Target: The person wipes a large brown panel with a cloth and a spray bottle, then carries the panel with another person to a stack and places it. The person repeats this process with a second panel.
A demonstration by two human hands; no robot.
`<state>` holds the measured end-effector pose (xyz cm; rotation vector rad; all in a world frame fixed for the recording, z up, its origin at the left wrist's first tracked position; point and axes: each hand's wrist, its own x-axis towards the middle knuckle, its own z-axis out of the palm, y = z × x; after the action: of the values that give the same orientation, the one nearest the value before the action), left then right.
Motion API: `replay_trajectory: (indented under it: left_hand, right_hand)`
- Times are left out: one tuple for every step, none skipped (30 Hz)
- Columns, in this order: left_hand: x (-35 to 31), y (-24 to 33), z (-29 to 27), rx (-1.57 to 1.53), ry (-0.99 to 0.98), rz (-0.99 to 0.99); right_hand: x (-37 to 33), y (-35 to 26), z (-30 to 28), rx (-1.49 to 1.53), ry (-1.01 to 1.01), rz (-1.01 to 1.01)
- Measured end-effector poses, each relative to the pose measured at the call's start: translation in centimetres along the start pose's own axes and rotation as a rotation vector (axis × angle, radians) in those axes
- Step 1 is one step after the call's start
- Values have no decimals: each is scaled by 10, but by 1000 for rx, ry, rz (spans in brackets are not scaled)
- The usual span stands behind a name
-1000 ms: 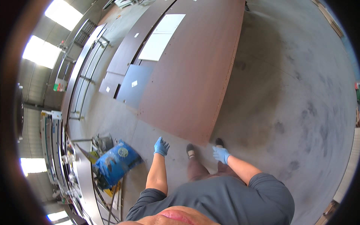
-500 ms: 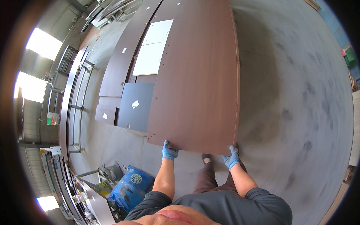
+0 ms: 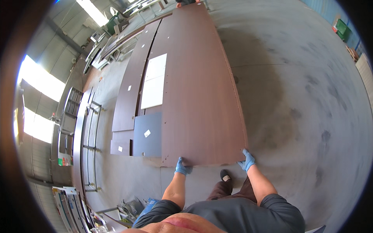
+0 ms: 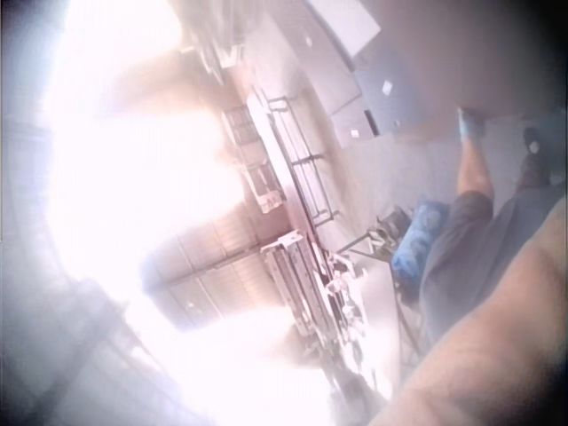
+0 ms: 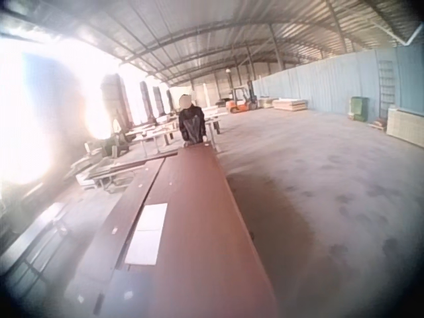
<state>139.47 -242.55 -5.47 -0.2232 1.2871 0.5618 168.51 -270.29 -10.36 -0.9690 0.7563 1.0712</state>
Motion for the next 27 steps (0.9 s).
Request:
replay_trajectory:
  left_hand:
    - [-9, -4, 4, 12, 2, 6]
    - [-19, -8, 6, 7, 4, -2]
    - [-29, -11, 7, 5, 10, -5]
    - [-39, -13, 10, 20, -13, 14]
    - [-47, -16, 13, 35, -37, 32]
    - [-55, -20, 15, 27, -27, 44]
    - [-62, -25, 17, 70, -66, 68]
    - [-69, -31, 21, 93, -71, 84]
    - [-74, -41, 24, 104, -56, 89]
    - [-79, -52, 26, 120, -53, 76]
    - [-83, -64, 30, 126, -30, 57]
    - [-87, -77, 34, 123, 14, 45]
    - [-90, -92, 37, 183, -13, 68]
    - [-94, -109, 39, 230, -18, 96]
    - [-96, -127, 43, 260, -31, 125]
    - [-99, -144, 44, 311, -119, 139]
    - [-103, -162, 44, 347, -215, 152]
    - [-105, -181, 50, 356, -231, 162]
    - [-107, -199, 58, 332, -273, 105]
    - [-111, -219, 64, 277, -228, 43]
    - [-114, -241, 72, 179, -128, -25]
    - [-118, -262, 77, 272, -180, 1]
    - [-120, -283, 82, 321, -175, 21]
    - [-120, -306, 87, 324, -134, 29]
    - [-117, -329, 94, 398, -209, 54]
    - [-112, -351, 104, 434, -248, 71]
    - [-109, -370, 107, 446, -263, 77]
  right_hand:
    - [-6, -7, -2, -35, 16, -27]
    - [-12, -14, -4, -67, 46, -49]
    - [-18, -19, -6, -63, 10, -33]
    - [-25, -25, -7, -54, -17, -19]
    - [-31, -31, -7, -46, -10, -19]
    - [-38, -35, -8, -49, -54, -19]
    - [-44, -41, -11, -54, -61, -31]
    - [-50, -47, -13, -56, -27, -35]
    - [-57, -54, -18, -72, -55, -47]
    - [-63, -63, -22, -87, -44, -49]
    - [-70, -74, -30, -99, -7, -56]
    - [-77, -87, -38, -95, -45, -60]
    - [-84, -100, -45, -88, -59, -67]
    - [-91, -114, -54, -82, -24, -65]
    - [-98, -129, -65, -101, -69, -83]
    - [-104, -144, -77, -123, -65, -94]
    - [-110, -161, -88, -151, -49, -108]
    - [-114, -179, -99, -126, -78, -110]
    - [-117, -195, -112, -103, -94, -110]
    - [-121, -213, -126, -84, -84, -106]
    - [-122, -235, -139, -104, -87, -95]
    - [-124, -255, -154, -130, -65, -75]
    - [-126, -273, -170, -164, -16, -54]
    - [-129, -290, -186, -128, -53, -72]
    - [-131, -309, -200, -96, -68, -95]
    - [-133, -328, -212, -57, -46, -109]
    - [-135, -346, -226, -57, -69, -118]
